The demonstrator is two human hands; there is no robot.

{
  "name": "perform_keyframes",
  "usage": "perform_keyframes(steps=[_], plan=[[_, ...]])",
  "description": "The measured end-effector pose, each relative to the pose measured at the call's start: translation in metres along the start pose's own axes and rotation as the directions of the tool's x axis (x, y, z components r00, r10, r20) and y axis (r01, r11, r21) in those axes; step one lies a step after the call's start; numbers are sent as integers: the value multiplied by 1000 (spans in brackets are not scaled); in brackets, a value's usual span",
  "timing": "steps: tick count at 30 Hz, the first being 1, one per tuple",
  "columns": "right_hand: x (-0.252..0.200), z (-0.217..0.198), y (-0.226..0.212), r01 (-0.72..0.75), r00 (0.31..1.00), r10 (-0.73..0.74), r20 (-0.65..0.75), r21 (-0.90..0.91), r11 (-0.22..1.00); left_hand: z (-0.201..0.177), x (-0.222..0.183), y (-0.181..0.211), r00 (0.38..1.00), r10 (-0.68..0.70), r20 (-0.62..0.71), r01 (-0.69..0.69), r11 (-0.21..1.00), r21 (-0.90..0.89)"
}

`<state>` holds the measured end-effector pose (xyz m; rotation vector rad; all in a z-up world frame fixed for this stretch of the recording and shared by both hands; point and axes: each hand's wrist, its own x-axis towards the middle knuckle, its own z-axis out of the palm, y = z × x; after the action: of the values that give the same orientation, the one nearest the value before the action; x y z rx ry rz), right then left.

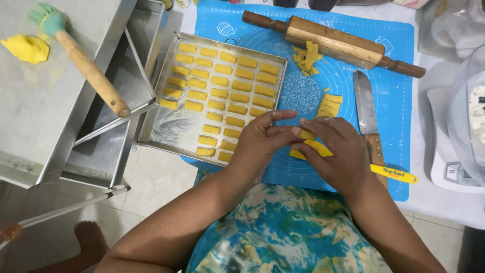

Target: Arranging pieces of cookie dough into a baking tray

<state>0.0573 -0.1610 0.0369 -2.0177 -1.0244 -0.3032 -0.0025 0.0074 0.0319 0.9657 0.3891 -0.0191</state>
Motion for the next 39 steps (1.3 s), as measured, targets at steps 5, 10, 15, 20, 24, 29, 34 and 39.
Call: perform_keyframes(steps=[5,10,15,20,24,29,34,39], plan=[[0,9,4,70,997,-70,-23,-16,997,-5,2,-9,1000,22,-7,-22,1000,17],[1,15,1,103,993,-106,-60,-42,994,-7,-1,-6,1000,-9,-26,10,1000,18],[0,8,3,30,999,-30,-14,17,999,-13,1,-7,998,45,-37,-50,991,-122],[-4,17,7,30,1000,-30,-7,34,999,-22,5,-19,995,85,-58,-93,984,-153],[8,20,-3,106,994,-105,36,-27,994,-30,7,-21,990,121,-73,-129,985,-112],[26,37,-17,199,976,-190,105,-78,977,-47,-4,-4,984,136,-119,-142,989,-41],[53,55,-22,318,940,-303,158,-82,944,-72,-13,15,969,191,-159,-193,981,1],[76,107,-8,27,966,-40,254,54,998,-146,0,6,707,662,-248,-517,724,457]])
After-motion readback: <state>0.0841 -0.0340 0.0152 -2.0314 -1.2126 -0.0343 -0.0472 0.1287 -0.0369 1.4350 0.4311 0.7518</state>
